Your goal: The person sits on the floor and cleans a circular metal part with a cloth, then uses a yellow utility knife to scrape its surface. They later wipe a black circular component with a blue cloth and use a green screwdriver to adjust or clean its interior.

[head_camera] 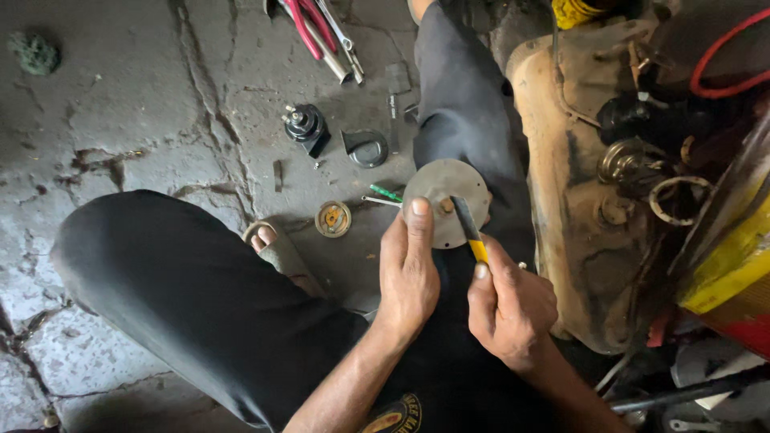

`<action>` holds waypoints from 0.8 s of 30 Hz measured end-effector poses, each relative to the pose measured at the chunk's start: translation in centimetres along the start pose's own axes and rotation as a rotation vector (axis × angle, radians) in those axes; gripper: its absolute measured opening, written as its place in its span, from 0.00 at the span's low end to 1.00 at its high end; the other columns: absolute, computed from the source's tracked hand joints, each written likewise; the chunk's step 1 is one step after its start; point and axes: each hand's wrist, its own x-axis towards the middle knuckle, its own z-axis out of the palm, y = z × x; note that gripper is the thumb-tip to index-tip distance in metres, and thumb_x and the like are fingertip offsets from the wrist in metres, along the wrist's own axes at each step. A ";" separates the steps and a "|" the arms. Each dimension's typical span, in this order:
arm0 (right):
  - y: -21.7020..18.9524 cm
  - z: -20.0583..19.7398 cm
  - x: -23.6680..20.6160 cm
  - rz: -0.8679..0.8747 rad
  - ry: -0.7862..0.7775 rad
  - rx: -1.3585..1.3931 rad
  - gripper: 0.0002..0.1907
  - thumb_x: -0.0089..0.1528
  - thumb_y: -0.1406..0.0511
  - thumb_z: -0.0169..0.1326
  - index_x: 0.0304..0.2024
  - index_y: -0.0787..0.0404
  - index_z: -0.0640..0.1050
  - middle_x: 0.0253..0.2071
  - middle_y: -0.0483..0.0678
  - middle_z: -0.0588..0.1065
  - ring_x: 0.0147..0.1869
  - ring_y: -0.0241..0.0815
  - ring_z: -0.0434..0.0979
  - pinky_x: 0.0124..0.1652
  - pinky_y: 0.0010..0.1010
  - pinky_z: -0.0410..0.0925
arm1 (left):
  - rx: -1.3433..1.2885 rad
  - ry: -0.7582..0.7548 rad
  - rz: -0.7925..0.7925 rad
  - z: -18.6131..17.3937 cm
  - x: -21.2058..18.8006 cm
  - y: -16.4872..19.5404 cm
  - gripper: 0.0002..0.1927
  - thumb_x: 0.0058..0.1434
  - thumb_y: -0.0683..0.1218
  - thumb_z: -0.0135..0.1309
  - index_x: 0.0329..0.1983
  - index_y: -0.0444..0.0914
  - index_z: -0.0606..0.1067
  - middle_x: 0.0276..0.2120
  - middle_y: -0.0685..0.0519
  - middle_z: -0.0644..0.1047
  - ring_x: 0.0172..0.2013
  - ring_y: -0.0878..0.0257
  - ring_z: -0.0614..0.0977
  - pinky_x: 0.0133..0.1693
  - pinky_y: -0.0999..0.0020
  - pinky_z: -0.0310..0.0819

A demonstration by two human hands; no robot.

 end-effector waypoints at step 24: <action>0.2 0.0 -0.2 0.025 -0.032 -0.115 0.21 0.63 0.72 0.55 0.60 0.69 0.75 0.37 0.58 0.81 0.28 0.51 0.78 0.31 0.39 0.70 | 0.022 -0.019 0.000 0.3 -0.1 0.1 0.29 0.77 0.59 0.35 0.57 0.30 0.74 0.47 0.48 0.80 0.49 0.63 0.77 0.54 0.68 0.72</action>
